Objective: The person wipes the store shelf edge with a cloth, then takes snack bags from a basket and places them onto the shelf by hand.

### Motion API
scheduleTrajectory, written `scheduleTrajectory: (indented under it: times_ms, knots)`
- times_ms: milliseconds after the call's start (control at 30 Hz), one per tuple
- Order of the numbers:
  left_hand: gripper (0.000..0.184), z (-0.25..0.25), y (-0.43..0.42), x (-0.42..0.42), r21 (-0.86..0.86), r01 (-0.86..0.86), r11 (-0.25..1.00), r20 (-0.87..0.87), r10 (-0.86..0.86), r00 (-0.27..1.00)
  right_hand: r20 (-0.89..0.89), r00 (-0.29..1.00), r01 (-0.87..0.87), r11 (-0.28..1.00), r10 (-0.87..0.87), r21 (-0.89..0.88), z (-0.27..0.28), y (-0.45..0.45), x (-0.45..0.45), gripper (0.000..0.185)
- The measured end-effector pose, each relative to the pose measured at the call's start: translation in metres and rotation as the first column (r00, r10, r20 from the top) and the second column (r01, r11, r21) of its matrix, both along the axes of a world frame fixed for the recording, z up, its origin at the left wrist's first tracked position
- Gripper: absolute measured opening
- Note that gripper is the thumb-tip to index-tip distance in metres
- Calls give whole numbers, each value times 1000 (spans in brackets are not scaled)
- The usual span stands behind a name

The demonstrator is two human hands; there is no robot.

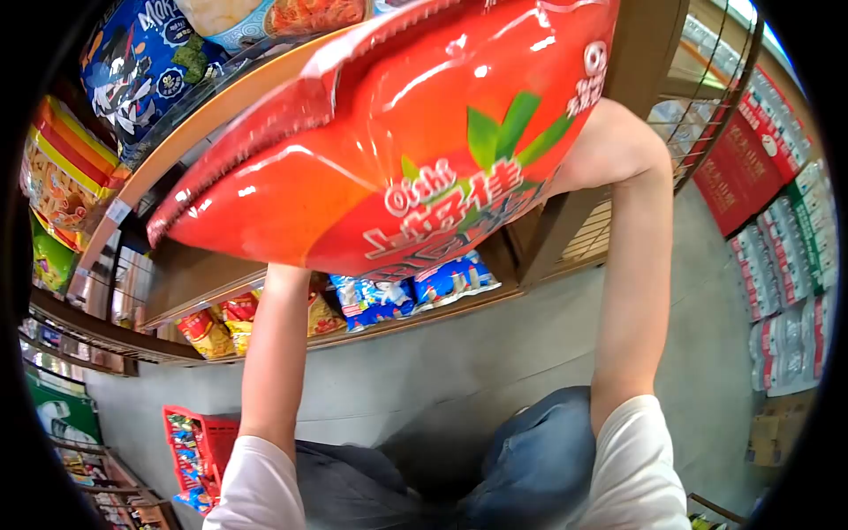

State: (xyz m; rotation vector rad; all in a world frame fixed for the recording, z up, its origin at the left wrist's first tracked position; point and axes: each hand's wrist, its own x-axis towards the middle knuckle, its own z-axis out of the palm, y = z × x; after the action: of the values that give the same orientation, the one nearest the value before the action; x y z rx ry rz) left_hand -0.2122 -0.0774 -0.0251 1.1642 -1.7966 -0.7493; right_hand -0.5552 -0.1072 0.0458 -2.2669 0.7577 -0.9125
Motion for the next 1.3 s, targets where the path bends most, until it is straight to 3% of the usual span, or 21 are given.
scheduleTrajectory:
  times_ms: [167,200,300,400,533,633,733,800,833,933,967,1033,1100,1167,1233,1300]
  knots:
    - [40,-20,-35,-18,-93,55,994,-127,-67,990,-100,987,131,989,-124,69,0,-3,-12,67]
    - [40,-23,-40,-21,-114,65,991,-140,-81,987,-96,987,117,989,-125,-86,-6,-7,-7,65]
    - [40,-28,-53,-30,-175,99,980,-161,-128,979,-163,955,248,969,-248,-20,1,-2,-8,60]
    - [41,-30,-64,-41,-223,130,966,-165,-169,972,-268,884,374,924,-383,-83,10,5,5,59]
    - [42,-34,-77,-51,-262,166,951,-171,-215,961,-466,785,443,896,-409,-39,18,9,25,59]
    - [37,-29,-75,-51,-137,59,989,-62,-68,996,-492,799,426,903,-347,55,18,11,34,59]
    - [34,-19,-67,-47,-90,144,985,-142,-156,977,-503,789,461,881,-353,104,14,9,31,64]
    - [31,-17,-63,-44,111,161,981,-255,-128,958,-483,807,436,895,-340,99,12,8,29,63]
    - [31,-18,-63,-42,114,158,981,-249,-126,960,-466,821,414,906,-330,89,11,8,28,62]
    - [30,-28,-76,-34,-6,45,999,-144,-45,989,-480,795,468,878,-370,98,14,12,38,58]
    - [31,-35,-86,-31,-268,80,960,-190,-134,973,-476,798,466,879,-369,99,13,11,43,58]
    - [32,-42,-93,-29,-511,93,855,-210,-229,951,-523,777,466,879,-351,103,12,7,53,63]
    - [35,-51,-98,-29,-446,-73,892,-210,-25,977,-446,827,414,908,-343,69,4,5,61,61]
    - [43,-62,-115,-36,-139,-126,982,-486,43,873,-139,941,338,847,-308,410,-12,-10,66,59]
    - [52,-46,-100,-31,-61,-282,957,-135,272,953,-93,925,371,818,-370,439,-20,-18,69,56]
    - [61,-42,-100,-27,30,-278,960,-157,279,947,-136,907,405,739,-398,538,-25,-27,66,61]
